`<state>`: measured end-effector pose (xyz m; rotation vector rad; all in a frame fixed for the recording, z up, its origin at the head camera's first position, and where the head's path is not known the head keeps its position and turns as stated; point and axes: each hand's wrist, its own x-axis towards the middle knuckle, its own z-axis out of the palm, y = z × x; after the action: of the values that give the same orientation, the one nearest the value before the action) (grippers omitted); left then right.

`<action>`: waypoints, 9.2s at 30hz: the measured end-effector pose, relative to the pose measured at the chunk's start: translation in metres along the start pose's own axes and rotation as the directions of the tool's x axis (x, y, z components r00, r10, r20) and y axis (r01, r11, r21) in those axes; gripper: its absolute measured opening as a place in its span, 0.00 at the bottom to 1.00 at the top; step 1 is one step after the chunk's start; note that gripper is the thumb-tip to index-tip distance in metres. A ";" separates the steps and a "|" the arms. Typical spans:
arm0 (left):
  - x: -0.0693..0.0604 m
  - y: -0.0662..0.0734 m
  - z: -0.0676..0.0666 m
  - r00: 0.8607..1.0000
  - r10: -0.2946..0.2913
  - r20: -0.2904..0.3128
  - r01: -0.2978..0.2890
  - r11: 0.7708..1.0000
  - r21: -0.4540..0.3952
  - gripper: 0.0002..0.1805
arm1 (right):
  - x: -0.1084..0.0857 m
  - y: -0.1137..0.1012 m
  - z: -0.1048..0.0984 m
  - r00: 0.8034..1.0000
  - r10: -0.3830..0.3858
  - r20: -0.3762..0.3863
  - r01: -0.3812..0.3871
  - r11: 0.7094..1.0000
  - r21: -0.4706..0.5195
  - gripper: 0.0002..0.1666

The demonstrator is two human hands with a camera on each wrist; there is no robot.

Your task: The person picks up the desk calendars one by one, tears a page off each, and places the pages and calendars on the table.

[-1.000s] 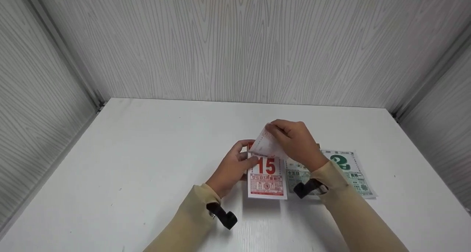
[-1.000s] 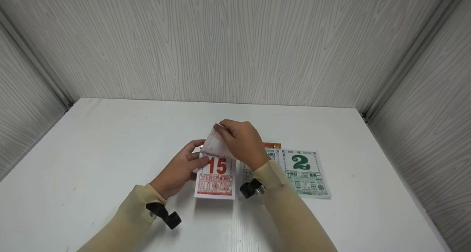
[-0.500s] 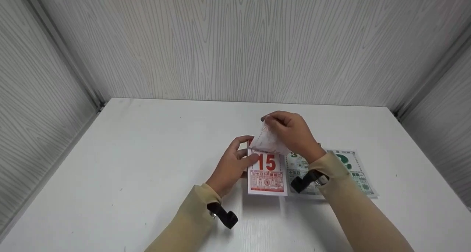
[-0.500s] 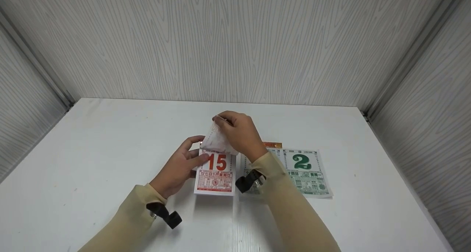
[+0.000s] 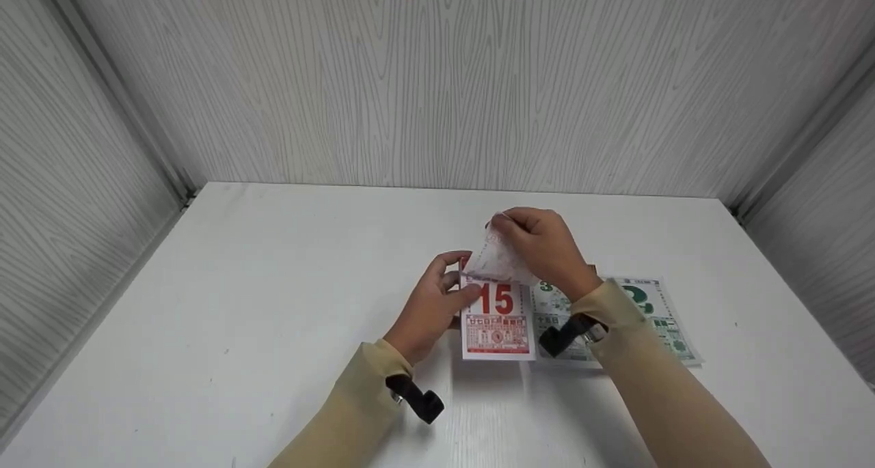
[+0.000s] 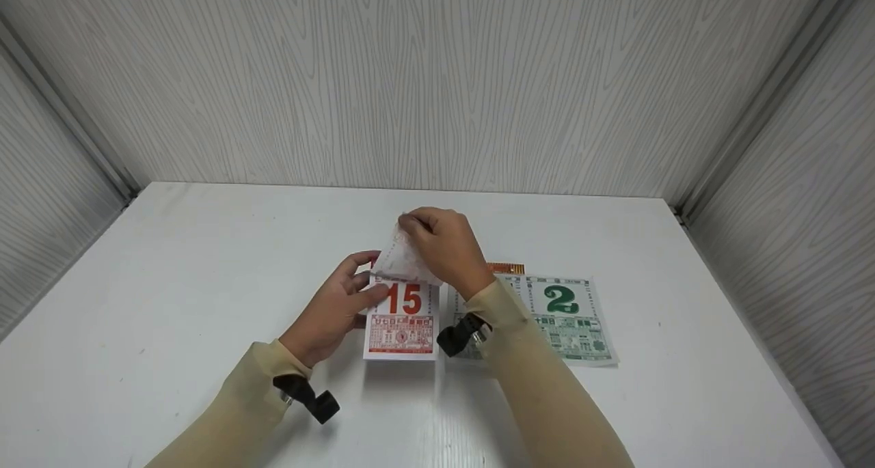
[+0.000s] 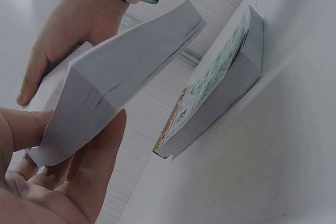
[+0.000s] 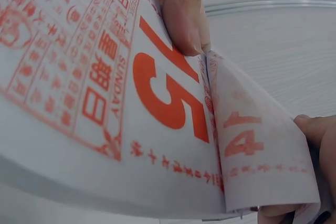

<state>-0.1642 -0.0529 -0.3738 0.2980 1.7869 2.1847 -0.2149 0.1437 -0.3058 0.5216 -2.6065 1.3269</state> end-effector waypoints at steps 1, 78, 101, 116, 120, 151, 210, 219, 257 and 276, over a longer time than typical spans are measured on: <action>0.000 0.000 0.000 1.000 0.001 0.000 -0.001 1.000 0.001 0.30 | 0.000 0.001 0.000 1.000 0.004 -0.003 -0.004 1.000 0.004 0.16; 0.002 0.000 0.002 0.999 -0.004 -0.049 0.004 1.000 -0.003 0.25 | -0.011 0.010 0.006 0.979 0.076 -0.190 -0.015 0.953 0.303 0.18; 0.001 0.002 0.002 0.999 0.019 -0.045 -0.021 0.998 -0.059 0.25 | -0.015 0.019 0.002 0.938 0.211 -0.274 -0.067 0.888 0.456 0.25; 0.003 0.002 0.002 0.999 0.007 -0.050 -0.010 0.998 -0.068 0.26 | -0.015 0.025 -0.006 0.889 0.289 -0.354 -0.121 0.897 0.425 0.26; 0.003 0.002 0.001 0.999 0.013 -0.042 -0.016 0.997 -0.075 0.27 | -0.014 0.028 -0.006 0.883 0.287 -0.371 -0.117 0.901 0.418 0.26; 0.002 0.005 0.004 0.999 0.013 -0.042 -0.014 1.000 -0.016 0.24 | -0.014 0.043 -0.015 0.821 0.283 -0.496 -0.077 0.915 0.396 0.26; -0.014 0.050 -0.037 0.952 0.188 -0.241 -0.112 0.948 0.298 0.27 | -0.060 0.017 -0.016 0.816 0.360 -0.452 -0.081 0.846 0.527 0.24; -0.015 0.048 -0.058 0.955 -0.037 -0.293 0.150 0.915 0.374 0.29 | -0.058 0.022 -0.014 0.823 0.326 -0.466 -0.065 0.868 0.493 0.22; -0.010 0.015 -0.083 0.916 -0.072 -0.395 0.357 0.596 0.719 0.50 | -0.058 0.034 -0.012 0.851 0.323 -0.415 -0.110 0.881 0.460 0.24; -0.013 0.017 -0.075 0.936 -0.061 -0.346 0.333 0.471 0.817 0.50 | -0.054 0.038 -0.012 0.874 0.425 -0.237 -0.314 0.865 0.392 0.29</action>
<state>-0.1802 -0.1291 -0.3716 -0.0354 2.8145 0.9838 -0.1798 0.1865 -0.3437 -0.1743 -2.2878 1.8276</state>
